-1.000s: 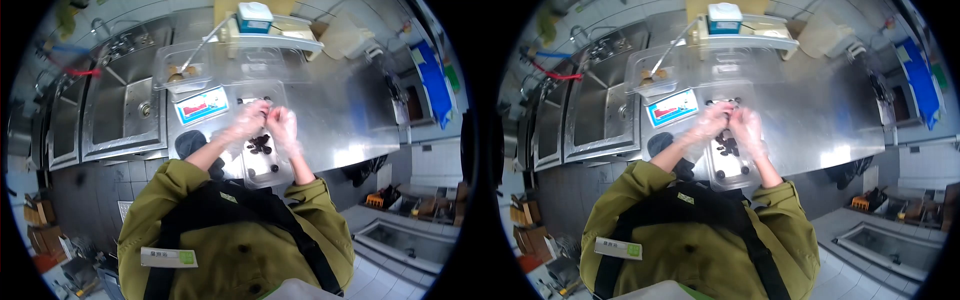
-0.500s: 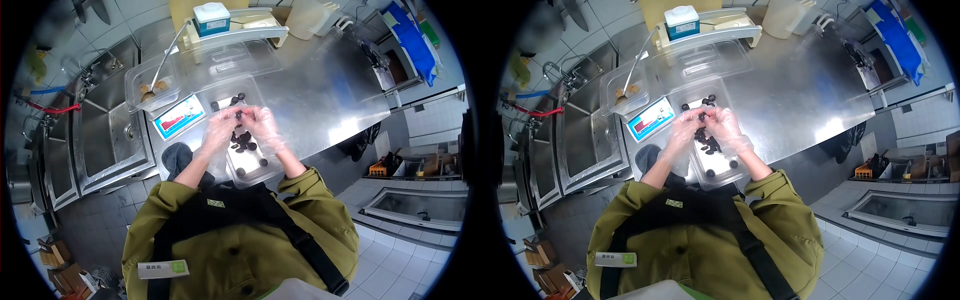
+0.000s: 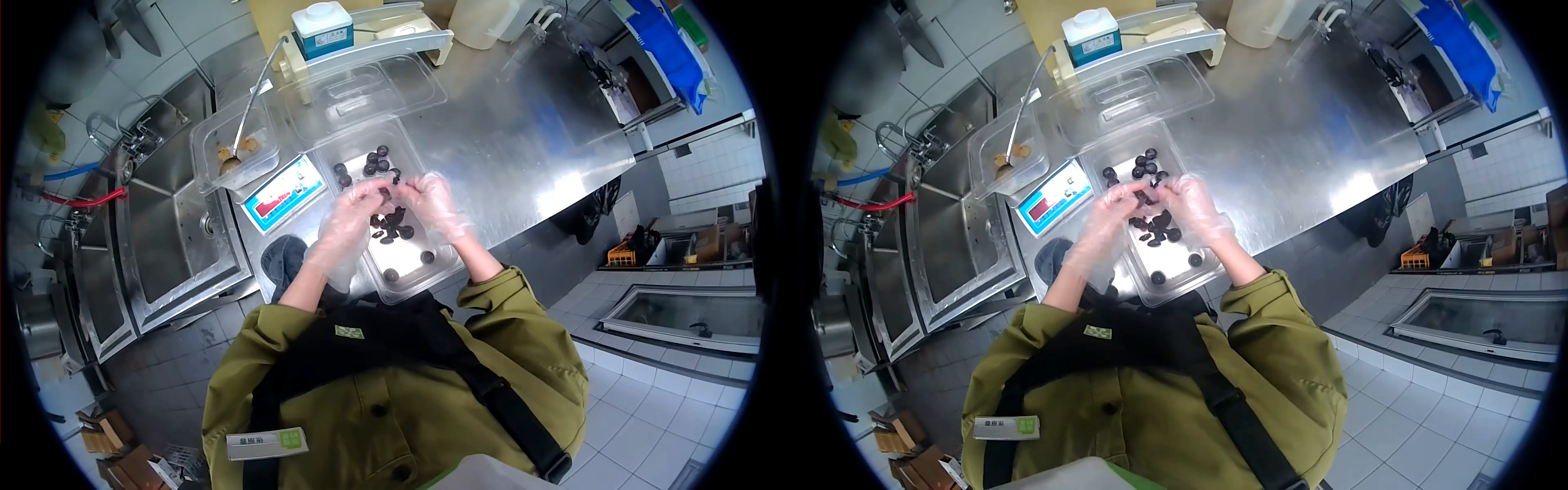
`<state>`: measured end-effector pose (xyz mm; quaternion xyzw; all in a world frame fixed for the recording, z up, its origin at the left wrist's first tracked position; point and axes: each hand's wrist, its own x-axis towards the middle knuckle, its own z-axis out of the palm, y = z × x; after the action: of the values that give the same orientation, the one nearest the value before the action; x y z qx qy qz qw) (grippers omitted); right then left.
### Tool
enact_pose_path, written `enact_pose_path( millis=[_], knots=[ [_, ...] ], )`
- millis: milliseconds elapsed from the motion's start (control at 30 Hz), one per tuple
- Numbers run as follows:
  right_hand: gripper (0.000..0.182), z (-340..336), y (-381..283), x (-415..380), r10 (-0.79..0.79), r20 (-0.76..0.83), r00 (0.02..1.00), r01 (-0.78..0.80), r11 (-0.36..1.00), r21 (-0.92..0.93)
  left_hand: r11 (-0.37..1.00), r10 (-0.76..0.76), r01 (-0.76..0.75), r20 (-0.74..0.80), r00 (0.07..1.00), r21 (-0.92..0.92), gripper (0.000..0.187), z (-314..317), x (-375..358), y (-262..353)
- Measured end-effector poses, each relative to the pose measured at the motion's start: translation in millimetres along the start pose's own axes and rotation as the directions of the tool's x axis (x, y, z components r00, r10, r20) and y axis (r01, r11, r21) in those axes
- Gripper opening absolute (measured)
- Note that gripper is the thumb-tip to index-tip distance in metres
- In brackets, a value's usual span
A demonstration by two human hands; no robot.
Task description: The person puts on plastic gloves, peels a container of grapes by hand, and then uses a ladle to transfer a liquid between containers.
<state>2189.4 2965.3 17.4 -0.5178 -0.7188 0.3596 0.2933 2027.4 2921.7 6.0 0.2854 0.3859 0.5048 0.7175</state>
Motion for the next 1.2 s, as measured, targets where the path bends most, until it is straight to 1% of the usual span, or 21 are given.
enact_pose_path(
  millis=[33, 67, 100, 133, 167, 200, 267, 333, 433, 533, 567, 667, 767, 867, 933, 967, 1000, 1033, 1100, 1133, 1200],
  knots=[
    [0.01, -4, -6, -3, 0.021, 0.048, 0.999, -0.016, 0.994, -0.106, 0.998, -0.025, 0.025, -0.003, 1.0, -0.055, 0.028, -1, 0, 1],
    [0.008, -10, -12, -7, 0.054, 0.096, 0.994, -0.036, 0.982, -0.185, 0.997, -0.031, 0.035, 0.067, 0.997, -0.065, 0.03, -5, -2, 4],
    [0.008, -5, -11, -8, -0.101, -0.001, 0.995, 0.1, 0.986, -0.134, 0.998, -0.008, 0.011, 0.039, 0.999, -0.067, 0.029, -1, -2, 5],
    [0.008, 1, -8, -8, -0.25, -0.106, 0.963, 0.24, 0.966, -0.096, 0.998, 0.014, -0.013, 0.012, 1.0, -0.069, 0.027, 5, -2, 6],
    [0.009, 6, -3, -9, -0.384, -0.214, 0.898, 0.377, 0.923, -0.075, 0.997, 0.036, -0.037, -0.015, 0.999, -0.069, 0.026, 7, -2, 6],
    [0.013, 6, 0, -6, -0.414, -0.111, 0.903, 0.411, 0.91, -0.051, 0.999, 0.047, -0.048, -0.033, 0.998, -0.014, 0.023, 7, 0, 5],
    [0.012, 3, 3, -7, -0.345, -0.03, 0.938, 0.345, 0.938, -0.018, 0.993, 0.077, -0.071, -0.067, 0.995, 0.093, 0.018, 3, 5, 0],
    [0.006, -2, -6, -8, -0.298, 0.054, 0.953, 0.299, 0.954, -0.031, 0.992, 0.063, -0.055, -0.071, 0.995, 0.111, 0.014, 0, 9, -6],
    [0.006, 2, -6, -9, -0.252, -0.011, 0.968, 0.252, 0.968, 0.014, 0.992, 0.027, -0.02, -0.051, 0.998, 0.122, 0.015, -8, 14, -9],
    [0.006, 8, 0, -5, -0.258, -0.065, 0.964, 0.258, 0.966, -0.008, 0.989, -0.003, 0.01, -0.048, 0.999, 0.149, 0.016, -2, 12, 0],
    [0.006, 9, 0, -3, -0.21, -0.067, 0.975, 0.213, 0.977, 0.034, 0.987, -0.009, 0.018, -0.055, 0.998, 0.163, 0.016, 1, 11, 3],
    [0.005, 1, -13, -5, -0.082, -0.026, 0.996, 0.085, 0.984, 0.154, 0.914, 0.217, -0.204, 0.002, 0.976, 0.352, 0.017, 0, 12, -3],
    [0.005, -5, -11, -4, 0.089, 0.179, 0.98, -0.156, 0.899, 0.408, 0.885, 0.083, -0.089, 0.034, 0.996, 0.457, 0.021, 12, 1, 18],
    [0.005, 5, 12, 5, 0.254, -0.032, 0.967, -0.198, 0.824, 0.53, 0.968, -0.022, 0.041, -0.078, 0.997, 0.247, 0.022, -1, 10, 11],
    [0.006, -2, 0, 1, 0.169, 0.069, 0.983, -0.182, 0.908, 0.377, 0.996, 0.055, -0.052, 0.05, 0.997, -0.069, 0.022, -8, 5, 12],
    [0.006, -6, -10, -2, 0.133, 0.127, 0.983, -0.166, 0.94, 0.298, 0.97, 0.106, -0.081, 0.1, 0.989, -0.23, 0.022, -10, 2, 12],
    [0.008, -9, -23, -6, 0.118, 0.115, 0.986, -0.146, 0.95, 0.276, 0.971, 0.082, -0.069, 0.05, 0.995, -0.228, 0.023, -10, 1, 12],
    [0.009, -7, -23, -7, -0.009, 0.033, 0.999, 0.001, 0.974, 0.227, 0.975, 0.098, -0.093, 0.014, 0.995, -0.204, 0.024, -9, 3, 9],
    [0.01, 2, -24, -11, -0.269, -0.108, 0.957, 0.28, 0.955, 0.096, 0.979, 0.126, -0.133, -0.056, 0.99, -0.152, 0.026, -7, 5, -1],
    [0.012, 5, -24, -12, -0.194, -0.079, 0.978, 0.203, 0.971, 0.128, 0.985, 0.132, -0.137, -0.058, 0.99, -0.108, 0.028, -7, 4, -3],
    [0.01, 14, -20, -11, -0.181, -0.137, 0.974, 0.195, 0.976, 0.1, 0.989, 0.148, -0.149, -0.06, 0.987, -0.02, 0.031, -5, 3, -5]
  ],
)
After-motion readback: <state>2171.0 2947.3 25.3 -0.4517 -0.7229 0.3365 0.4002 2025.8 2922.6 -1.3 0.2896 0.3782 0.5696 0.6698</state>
